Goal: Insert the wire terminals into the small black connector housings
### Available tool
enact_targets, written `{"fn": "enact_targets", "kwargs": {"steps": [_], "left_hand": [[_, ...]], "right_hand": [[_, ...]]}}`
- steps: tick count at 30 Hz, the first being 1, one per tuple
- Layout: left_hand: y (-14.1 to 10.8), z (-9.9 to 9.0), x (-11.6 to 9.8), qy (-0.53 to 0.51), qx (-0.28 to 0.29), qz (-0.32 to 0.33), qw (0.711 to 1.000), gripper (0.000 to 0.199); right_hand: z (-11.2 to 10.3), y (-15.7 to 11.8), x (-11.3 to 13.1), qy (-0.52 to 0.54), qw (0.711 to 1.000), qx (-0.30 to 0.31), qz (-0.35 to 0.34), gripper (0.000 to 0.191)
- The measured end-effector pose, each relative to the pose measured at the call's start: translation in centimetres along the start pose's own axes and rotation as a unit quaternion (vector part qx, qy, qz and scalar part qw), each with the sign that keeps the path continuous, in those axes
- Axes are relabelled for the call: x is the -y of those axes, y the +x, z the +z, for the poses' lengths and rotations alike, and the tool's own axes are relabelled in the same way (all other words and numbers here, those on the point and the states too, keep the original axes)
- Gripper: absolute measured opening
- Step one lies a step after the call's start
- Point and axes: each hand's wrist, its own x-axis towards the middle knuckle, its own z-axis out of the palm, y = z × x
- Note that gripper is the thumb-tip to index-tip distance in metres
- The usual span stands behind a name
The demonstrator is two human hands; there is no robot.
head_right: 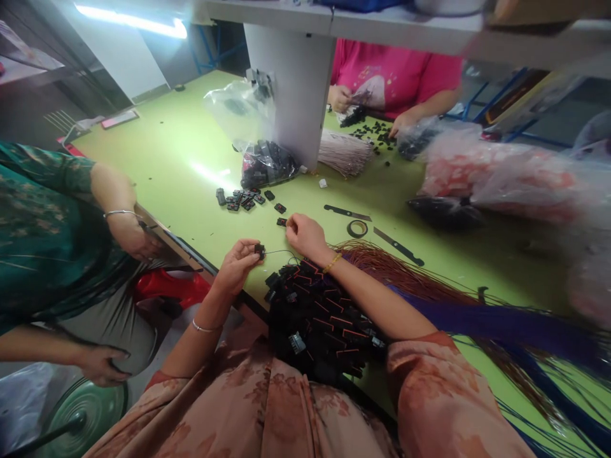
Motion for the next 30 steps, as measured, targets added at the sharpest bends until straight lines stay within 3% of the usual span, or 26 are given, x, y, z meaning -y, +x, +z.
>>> {"fn": "enact_targets", "kwargs": {"steps": [5, 12, 17, 22, 30], "left_hand": [[0.0, 0.6, 0.1, -0.015, 0.009, -0.031, 0.999, 0.038], [0.7, 1.2, 0.1, -0.029, 0.019, -0.034, 0.999, 0.036], [1.3, 1.8, 0.3, -0.075, 0.011, -0.045, 0.996, 0.032], [2.2, 2.5, 0.5, -0.127, 0.022, -0.064, 0.990, 0.030], [2.8, 3.2, 0.8, -0.171, 0.053, -0.076, 0.981, 0.027]], "right_hand": [[0.5, -0.6, -1.0, -0.176, 0.982, 0.057, 0.029, 0.015], [0.7, 0.0, -1.5, -0.217, 0.972, 0.095, 0.005, 0.014], [-0.1, -0.7, -1.0, -0.084, 0.995, 0.058, -0.010, 0.010], [-0.9, -1.9, -0.3, 0.080, 0.992, 0.024, -0.095, 0.010], [-1.1, -2.6, 0.0, 0.107, 0.987, 0.019, -0.117, 0.012]]}}
